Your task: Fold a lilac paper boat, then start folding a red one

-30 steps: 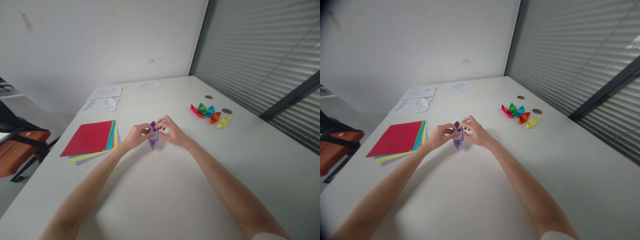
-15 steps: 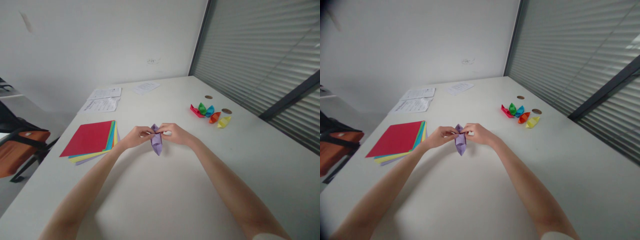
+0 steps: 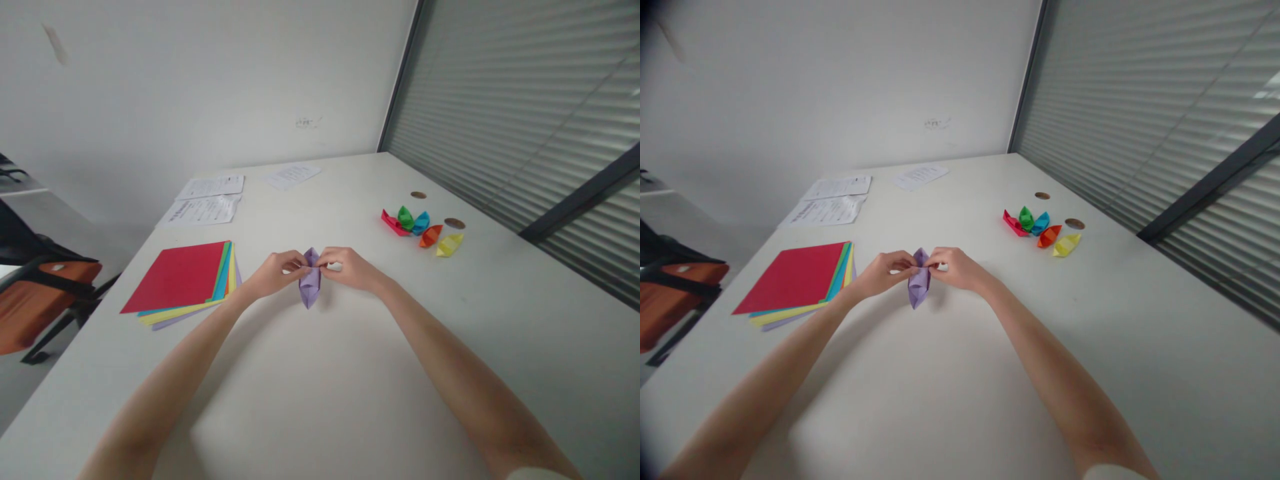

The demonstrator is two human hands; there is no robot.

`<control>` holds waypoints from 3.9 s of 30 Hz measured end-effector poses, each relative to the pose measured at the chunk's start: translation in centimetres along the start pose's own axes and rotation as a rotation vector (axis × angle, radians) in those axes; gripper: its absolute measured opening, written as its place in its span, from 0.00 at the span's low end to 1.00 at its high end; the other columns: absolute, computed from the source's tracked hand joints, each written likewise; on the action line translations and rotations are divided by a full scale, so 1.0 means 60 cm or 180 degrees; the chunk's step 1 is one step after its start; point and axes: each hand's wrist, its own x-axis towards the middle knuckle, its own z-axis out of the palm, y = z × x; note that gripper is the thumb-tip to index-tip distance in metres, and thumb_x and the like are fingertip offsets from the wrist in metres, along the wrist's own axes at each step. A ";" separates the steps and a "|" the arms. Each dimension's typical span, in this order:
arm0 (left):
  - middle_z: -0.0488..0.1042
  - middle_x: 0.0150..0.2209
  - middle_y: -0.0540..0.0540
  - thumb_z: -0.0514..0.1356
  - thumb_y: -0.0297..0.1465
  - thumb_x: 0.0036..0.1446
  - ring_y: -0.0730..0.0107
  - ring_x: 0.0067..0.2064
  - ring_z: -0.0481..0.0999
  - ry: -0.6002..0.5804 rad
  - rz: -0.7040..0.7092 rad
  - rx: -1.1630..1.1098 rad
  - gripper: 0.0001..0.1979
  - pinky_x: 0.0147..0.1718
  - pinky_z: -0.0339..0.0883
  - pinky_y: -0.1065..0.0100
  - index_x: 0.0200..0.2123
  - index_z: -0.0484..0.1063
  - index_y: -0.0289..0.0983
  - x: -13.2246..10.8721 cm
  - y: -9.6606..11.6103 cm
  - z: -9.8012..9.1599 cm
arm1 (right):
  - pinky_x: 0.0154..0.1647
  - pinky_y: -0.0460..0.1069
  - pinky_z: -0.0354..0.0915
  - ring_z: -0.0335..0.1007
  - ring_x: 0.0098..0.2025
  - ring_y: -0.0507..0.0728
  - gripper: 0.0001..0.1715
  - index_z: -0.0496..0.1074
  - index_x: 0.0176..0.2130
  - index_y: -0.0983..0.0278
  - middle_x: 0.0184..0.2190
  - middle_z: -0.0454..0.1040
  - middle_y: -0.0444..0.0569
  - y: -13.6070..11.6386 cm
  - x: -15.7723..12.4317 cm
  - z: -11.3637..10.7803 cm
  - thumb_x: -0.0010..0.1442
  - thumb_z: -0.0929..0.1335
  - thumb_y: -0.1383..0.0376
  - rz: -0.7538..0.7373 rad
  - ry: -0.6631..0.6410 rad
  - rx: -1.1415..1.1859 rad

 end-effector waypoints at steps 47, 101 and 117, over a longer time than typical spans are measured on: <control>0.73 0.24 0.50 0.59 0.29 0.47 0.75 0.25 0.69 0.0540 -0.0440 -0.0133 0.07 0.25 0.61 0.73 0.28 0.75 0.32 0.016 -0.022 0.011 | 0.43 0.50 0.68 0.71 0.42 0.53 0.16 0.72 0.45 0.60 0.45 0.70 0.50 0.003 0.001 0.017 0.55 0.69 0.68 0.0428 0.0074 0.0734; 0.69 0.42 0.47 0.65 0.25 0.45 0.74 0.34 0.75 0.0880 -0.0108 -0.0500 0.27 0.34 0.75 0.67 0.49 0.60 0.38 0.009 0.003 0.045 | 0.27 0.44 0.64 0.68 0.25 0.50 0.16 0.72 0.41 0.65 0.23 0.70 0.41 -0.003 0.016 0.056 0.50 0.67 0.69 0.1157 0.0910 0.0951; 0.71 0.37 0.49 0.66 0.29 0.46 0.73 0.32 0.76 0.1051 0.0030 -0.0693 0.24 0.32 0.73 0.69 0.46 0.60 0.38 0.011 0.006 0.045 | 0.30 0.44 0.65 0.69 0.26 0.50 0.16 0.72 0.42 0.64 0.23 0.71 0.41 -0.008 0.016 0.055 0.50 0.66 0.72 0.0912 0.1137 0.0752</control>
